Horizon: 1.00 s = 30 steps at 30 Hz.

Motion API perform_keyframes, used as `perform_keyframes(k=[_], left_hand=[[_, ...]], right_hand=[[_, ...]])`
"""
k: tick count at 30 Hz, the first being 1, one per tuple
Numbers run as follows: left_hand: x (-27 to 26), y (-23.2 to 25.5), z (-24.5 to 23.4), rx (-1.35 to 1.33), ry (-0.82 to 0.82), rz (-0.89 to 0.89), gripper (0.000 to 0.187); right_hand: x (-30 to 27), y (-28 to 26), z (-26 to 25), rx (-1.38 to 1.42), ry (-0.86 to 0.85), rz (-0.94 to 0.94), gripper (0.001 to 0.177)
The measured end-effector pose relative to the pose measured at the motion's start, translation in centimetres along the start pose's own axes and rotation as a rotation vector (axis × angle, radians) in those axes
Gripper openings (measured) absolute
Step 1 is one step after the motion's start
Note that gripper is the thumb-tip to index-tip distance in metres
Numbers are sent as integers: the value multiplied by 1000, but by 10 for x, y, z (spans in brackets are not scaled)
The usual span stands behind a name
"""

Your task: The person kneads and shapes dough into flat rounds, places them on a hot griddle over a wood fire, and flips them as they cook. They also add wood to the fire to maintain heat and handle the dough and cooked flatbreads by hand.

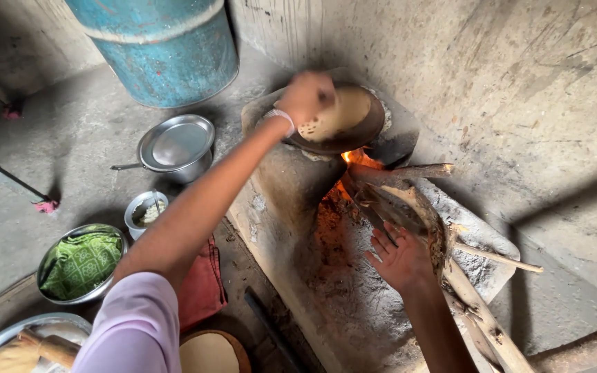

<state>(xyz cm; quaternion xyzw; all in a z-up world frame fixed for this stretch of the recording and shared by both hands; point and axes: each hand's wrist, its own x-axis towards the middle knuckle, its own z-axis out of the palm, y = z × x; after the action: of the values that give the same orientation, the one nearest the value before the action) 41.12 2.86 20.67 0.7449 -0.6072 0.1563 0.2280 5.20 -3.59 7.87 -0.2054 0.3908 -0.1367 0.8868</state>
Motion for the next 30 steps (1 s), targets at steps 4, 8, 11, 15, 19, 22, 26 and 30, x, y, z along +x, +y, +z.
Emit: perform_keyframes(k=[4, 8, 11, 15, 19, 22, 26, 30], left_hand=[[23, -3, -31, -638, 75, -380, 9], [24, 15, -54, -928, -19, -723, 11], [32, 9, -48, -804, -36, -770, 13], [47, -22, -27, -722, 78, -783, 15], [56, -28, -29, -668, 212, -843, 19], [61, -39, -16, -588, 311, -888, 22], [57, -35, 5, -313, 480, -679, 19], [22, -11, 21, -185, 222, -309, 14]], right_hand=[[-8, 1, -5, 18, 24, -1, 36], [-18, 6, -5, 9, 41, 7, 36], [-21, 8, -5, 21, 43, 27, 43], [-21, 9, -5, 28, 61, 36, 44], [-23, 10, -5, 40, 69, 41, 44], [-24, 11, -7, 44, 79, 46, 43], [-18, 13, -13, 32, 94, 67, 43], [-19, 14, -10, 25, 85, 66, 41]])
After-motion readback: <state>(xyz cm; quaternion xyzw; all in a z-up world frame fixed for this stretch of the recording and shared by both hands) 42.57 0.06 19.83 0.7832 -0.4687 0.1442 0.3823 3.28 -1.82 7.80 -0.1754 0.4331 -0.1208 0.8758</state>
